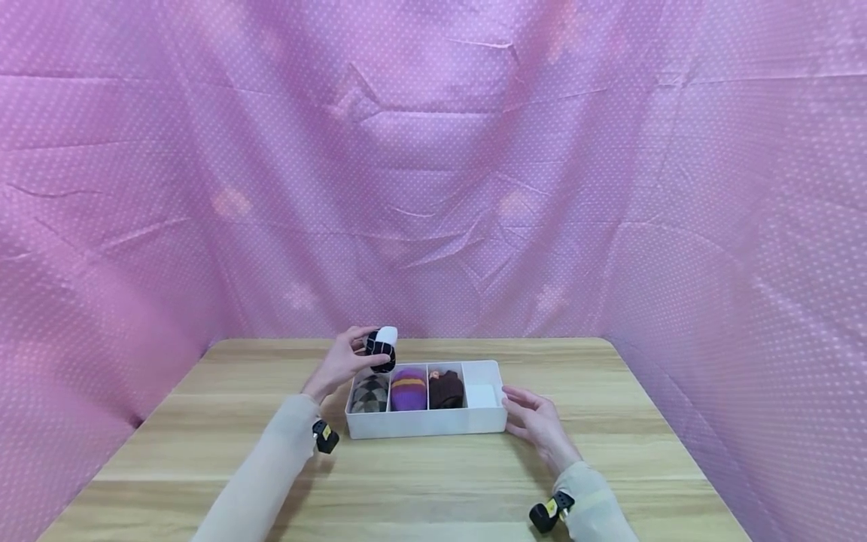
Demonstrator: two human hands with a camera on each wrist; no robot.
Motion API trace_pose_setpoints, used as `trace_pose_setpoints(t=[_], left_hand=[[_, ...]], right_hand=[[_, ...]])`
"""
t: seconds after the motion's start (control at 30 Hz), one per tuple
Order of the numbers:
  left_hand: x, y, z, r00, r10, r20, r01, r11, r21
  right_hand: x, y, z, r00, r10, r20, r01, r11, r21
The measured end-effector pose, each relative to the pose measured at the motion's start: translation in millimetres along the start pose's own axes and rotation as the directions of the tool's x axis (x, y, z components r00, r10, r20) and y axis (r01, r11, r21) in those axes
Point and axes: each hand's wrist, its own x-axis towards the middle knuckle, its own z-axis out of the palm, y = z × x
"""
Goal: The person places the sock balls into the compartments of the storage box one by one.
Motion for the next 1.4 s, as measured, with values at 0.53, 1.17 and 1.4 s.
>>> trace_pose_setpoints(t=[0.53, 1.17, 1.4], left_hand=[[6.3, 12.8, 28.8, 0.998, 0.060, -0.013, -0.060, 0.996, -0.069], [7.5, 28.0, 75.6, 0.990, 0.050, 0.131, -0.035, 0.993, -0.114], [11.9, 30.8, 92.5, 0.986, 0.084, 0.145, -0.075, 0.995, -0.067]], right_hand=[[-3.3, -4.6, -1.5, 1.000, 0.002, 0.010, -0.002, 1.000, -0.005], [1.9, -0.1, -0.2, 1.000, 0.016, 0.024, -0.015, 1.000, -0.016], [0.0, -2.1, 2.8, 1.000, 0.015, 0.021, -0.015, 1.000, -0.018]])
